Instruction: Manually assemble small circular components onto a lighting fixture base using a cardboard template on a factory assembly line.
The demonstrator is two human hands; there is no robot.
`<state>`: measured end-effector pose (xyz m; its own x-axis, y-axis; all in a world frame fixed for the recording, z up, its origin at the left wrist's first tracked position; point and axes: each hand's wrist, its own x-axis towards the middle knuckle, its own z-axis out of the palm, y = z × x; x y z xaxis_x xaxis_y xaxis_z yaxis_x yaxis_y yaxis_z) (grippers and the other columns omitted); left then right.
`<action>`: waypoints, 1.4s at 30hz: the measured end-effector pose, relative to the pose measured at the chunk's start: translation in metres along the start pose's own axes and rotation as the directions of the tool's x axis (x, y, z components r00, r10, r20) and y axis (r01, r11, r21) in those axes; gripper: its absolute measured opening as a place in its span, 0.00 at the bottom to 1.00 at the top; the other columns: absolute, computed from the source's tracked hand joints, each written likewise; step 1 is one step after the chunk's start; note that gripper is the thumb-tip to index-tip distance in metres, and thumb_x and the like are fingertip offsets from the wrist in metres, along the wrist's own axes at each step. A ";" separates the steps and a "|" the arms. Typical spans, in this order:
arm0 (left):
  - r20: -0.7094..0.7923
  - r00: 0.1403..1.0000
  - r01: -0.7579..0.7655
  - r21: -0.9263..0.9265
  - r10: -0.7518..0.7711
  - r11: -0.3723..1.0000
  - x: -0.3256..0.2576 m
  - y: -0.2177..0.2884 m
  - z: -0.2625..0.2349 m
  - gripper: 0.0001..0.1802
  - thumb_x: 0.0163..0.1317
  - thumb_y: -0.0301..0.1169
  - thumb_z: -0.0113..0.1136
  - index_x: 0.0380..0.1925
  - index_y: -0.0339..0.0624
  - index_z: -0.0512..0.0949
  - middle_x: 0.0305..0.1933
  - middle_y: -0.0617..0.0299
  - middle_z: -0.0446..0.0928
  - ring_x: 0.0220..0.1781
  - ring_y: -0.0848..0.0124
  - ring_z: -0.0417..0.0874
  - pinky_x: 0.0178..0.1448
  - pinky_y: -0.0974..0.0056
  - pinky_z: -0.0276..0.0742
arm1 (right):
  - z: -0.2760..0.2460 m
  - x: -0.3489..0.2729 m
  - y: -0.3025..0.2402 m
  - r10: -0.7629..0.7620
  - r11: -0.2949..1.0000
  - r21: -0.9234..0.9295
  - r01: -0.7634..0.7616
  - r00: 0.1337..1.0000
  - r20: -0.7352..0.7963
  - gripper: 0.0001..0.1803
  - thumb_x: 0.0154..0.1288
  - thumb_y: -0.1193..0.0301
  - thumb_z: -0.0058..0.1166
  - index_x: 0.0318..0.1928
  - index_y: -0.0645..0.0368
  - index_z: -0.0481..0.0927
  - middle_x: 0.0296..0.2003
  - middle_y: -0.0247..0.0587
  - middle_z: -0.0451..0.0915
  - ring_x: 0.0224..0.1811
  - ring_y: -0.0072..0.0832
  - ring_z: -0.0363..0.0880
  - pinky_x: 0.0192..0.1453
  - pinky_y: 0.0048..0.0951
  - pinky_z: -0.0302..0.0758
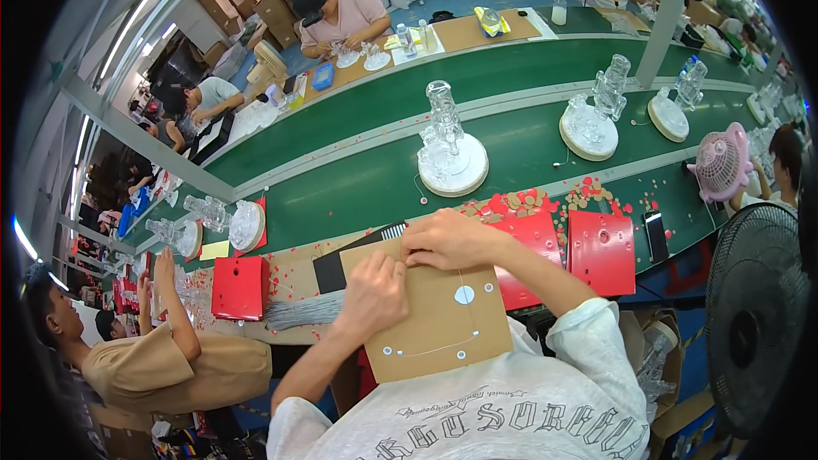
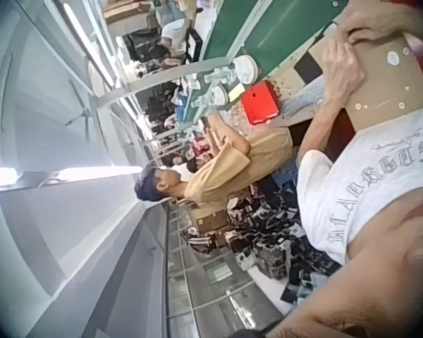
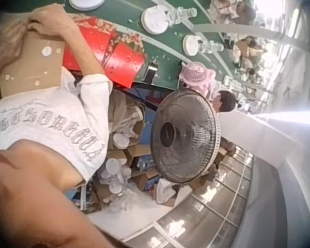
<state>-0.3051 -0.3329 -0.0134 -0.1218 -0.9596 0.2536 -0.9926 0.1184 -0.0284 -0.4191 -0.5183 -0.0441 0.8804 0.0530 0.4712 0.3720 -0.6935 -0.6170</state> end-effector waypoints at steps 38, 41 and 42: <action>-0.141 0.975 0.117 -0.341 -0.173 0.933 -0.003 -0.009 0.015 0.25 0.43 0.16 0.56 0.45 0.36 0.87 0.61 0.48 0.81 0.69 0.45 0.77 0.73 0.43 0.70 | 0.002 -0.018 0.000 0.309 0.944 -0.024 -0.328 0.911 -0.274 0.12 0.47 0.69 0.76 0.28 0.58 0.83 0.29 0.34 0.78 0.36 0.33 0.81 0.37 0.37 0.77; -0.134 0.978 0.102 -0.350 -0.158 0.931 0.001 -0.004 0.014 0.25 0.43 0.17 0.57 0.45 0.33 0.86 0.61 0.47 0.81 0.70 0.44 0.75 0.74 0.41 0.68 | -0.013 -0.008 0.024 0.251 0.960 -0.051 -0.274 0.928 -0.275 0.18 0.41 0.65 0.78 0.31 0.55 0.82 0.31 0.34 0.80 0.41 0.36 0.80 0.41 0.42 0.77; -0.103 0.985 0.100 -0.321 -0.140 0.942 0.002 -0.001 0.014 0.26 0.44 0.17 0.57 0.47 0.31 0.85 0.62 0.46 0.80 0.71 0.43 0.74 0.74 0.41 0.67 | -0.017 -0.004 0.027 0.374 0.927 0.053 -0.370 0.918 -0.135 0.23 0.40 0.61 0.79 0.31 0.57 0.78 0.31 0.36 0.80 0.39 0.38 0.80 0.39 0.42 0.75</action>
<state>-0.3042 -0.3381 -0.0262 0.0189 -0.9352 0.3536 -0.9461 0.0977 0.3089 -0.4180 -0.5492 -0.0521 0.9072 -0.3077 0.2869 0.0345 -0.6251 -0.7797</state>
